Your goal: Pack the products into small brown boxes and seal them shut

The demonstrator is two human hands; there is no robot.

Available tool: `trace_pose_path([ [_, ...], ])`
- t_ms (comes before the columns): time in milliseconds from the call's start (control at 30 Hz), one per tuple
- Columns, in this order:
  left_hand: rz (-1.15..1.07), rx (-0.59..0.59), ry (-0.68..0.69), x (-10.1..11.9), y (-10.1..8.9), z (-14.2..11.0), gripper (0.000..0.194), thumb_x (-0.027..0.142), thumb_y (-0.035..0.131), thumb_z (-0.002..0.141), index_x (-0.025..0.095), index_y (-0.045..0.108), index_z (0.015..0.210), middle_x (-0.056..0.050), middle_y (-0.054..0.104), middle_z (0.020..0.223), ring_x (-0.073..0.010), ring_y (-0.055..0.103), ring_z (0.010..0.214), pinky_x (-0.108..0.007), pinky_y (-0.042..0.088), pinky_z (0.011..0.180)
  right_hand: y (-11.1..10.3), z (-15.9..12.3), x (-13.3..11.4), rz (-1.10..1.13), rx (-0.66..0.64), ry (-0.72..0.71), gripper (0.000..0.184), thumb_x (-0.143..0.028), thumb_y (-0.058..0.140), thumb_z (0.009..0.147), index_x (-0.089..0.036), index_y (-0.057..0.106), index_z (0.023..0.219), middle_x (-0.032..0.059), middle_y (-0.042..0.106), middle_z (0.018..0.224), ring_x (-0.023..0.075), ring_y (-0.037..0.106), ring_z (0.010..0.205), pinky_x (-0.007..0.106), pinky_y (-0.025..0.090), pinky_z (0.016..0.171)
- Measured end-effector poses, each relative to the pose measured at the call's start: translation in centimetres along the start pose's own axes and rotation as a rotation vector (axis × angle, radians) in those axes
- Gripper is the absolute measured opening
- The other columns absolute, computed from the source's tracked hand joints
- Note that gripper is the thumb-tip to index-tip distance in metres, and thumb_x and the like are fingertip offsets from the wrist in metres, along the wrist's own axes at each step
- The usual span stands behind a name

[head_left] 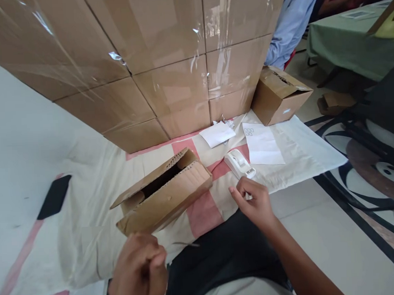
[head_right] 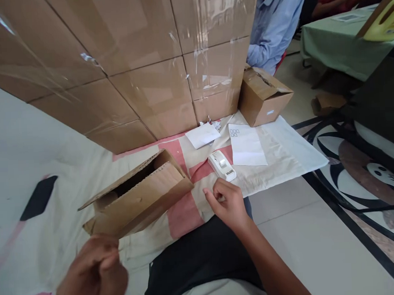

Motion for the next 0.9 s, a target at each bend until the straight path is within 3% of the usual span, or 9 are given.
trace_pose_path([
  [100,0.048,-0.044,-0.192,-0.5,-2.8,1.8,0.02,0.027,0.052,0.103,0.024,0.056,0.084,0.002,0.058,0.073,-0.014,0.056,0.066,-0.029,0.042,0.063,0.4,4.3,-1.3,0.06,-0.101,-0.174,0.006,-0.022,0.066,0.096,-0.024,0.063,0.101,0.0072,0.071,0.106,0.0228,0.065,0.099,0.039,0.052,0.087],
  [167,0.091,-0.185,-0.281,-0.7,-3.6,3.6,0.022,0.03,0.049,0.104,0.024,0.058,0.085,0.002,0.062,0.079,-0.0133,0.058,0.071,-0.027,0.043,0.065,1.6,7.4,-2.1,0.083,-0.182,-0.282,0.039,-0.025,0.069,0.094,-0.026,0.058,0.132,0.0105,0.062,0.143,0.0293,0.055,0.133,0.05,0.045,0.111],
  [233,0.103,-0.39,-0.306,-1.0,-3.7,5.4,0.023,0.034,0.048,0.104,0.024,0.06,0.087,0.003,0.064,0.08,-0.0123,0.059,0.071,-0.026,0.043,0.065,3.3,10.0,-2.3,0.114,-0.301,-0.345,0.051,-0.025,0.068,0.094,-0.027,0.054,0.143,0.0087,0.054,0.155,0.0296,0.042,0.147,0.054,0.037,0.121],
  [300,0.107,-0.566,-0.323,-1.4,-3.4,7.0,0.026,0.038,0.048,0.104,0.024,0.061,0.087,0.004,0.065,0.078,-0.0119,0.059,0.069,-0.026,0.042,0.063,5.0,11.7,-2.0,0.166,-0.419,-0.387,0.036,-0.022,0.061,0.097,-0.026,0.065,0.132,0.0072,0.062,0.147,0.028,0.046,0.146,0.053,0.039,0.121],
  [367,0.114,-0.646,-0.367,-1.9,-2.9,8.2,0.03,0.043,0.047,0.104,0.024,0.062,0.086,0.004,0.065,0.077,-0.012,0.059,0.068,-0.026,0.041,0.062,6.2,12.4,-1.5,0.215,-0.495,-0.375,0.024,-0.019,0.055,0.1,-0.024,0.074,0.113,0.0071,0.071,0.135,0.0274,0.052,0.142,0.053,0.043,0.119],
  [433,0.124,-0.663,-0.417,-2.4,-2.2,9.2,0.034,0.047,0.047,0.102,0.023,0.061,0.083,0.004,0.063,0.073,-0.0122,0.056,0.066,-0.026,0.039,0.06,6.7,12.3,-1.1,0.242,-0.521,-0.312,0.025,-0.018,0.053,0.101,-0.024,0.077,0.105,0.0069,0.072,0.133,0.0276,0.051,0.144,0.054,0.043,0.119],
  [600,0.095,-0.684,-0.487,-3.4,-0.5,11.6,0.029,0.047,0.059,0.094,0.023,0.061,0.077,0.006,0.05,0.061,-0.0112,0.046,0.057,-0.025,0.032,0.054,6.8,11.5,-1.1,0.336,-0.54,-0.187,0.028,-0.014,0.051,0.101,-0.027,0.075,0.109,0.0036,0.068,0.14,0.0251,0.04,0.152,0.056,0.037,0.124],
  [733,0.132,-0.741,-0.457,-4.5,0.2,13.6,0.023,0.046,0.067,0.087,0.024,0.063,0.082,0.006,0.051,0.064,-0.0123,0.047,0.059,-0.026,0.033,0.056,7.2,11.4,-1.0,0.427,-0.518,-0.142,0.025,-0.015,0.053,0.1,-0.027,0.073,0.109,0.0043,0.068,0.138,0.0253,0.039,0.152,0.058,0.035,0.125],
  [900,0.23,-0.819,-0.491,-6.1,0.5,14.1,0.033,0.057,0.074,0.08,0.025,0.064,0.086,0.005,0.054,0.067,-0.0146,0.052,0.062,-0.028,0.035,0.058,7.3,11.4,-0.8,0.469,-0.503,-0.125,0.023,-0.016,0.053,0.101,-0.027,0.072,0.106,0.005,0.068,0.136,0.0259,0.039,0.152,0.058,0.035,0.124],
])
Point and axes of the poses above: each hand's wrist, its own z-axis towards the middle knuckle, its own y-axis out of the palm, x = y × z, the point moved 1 cm from there along z, towards the middle knuckle
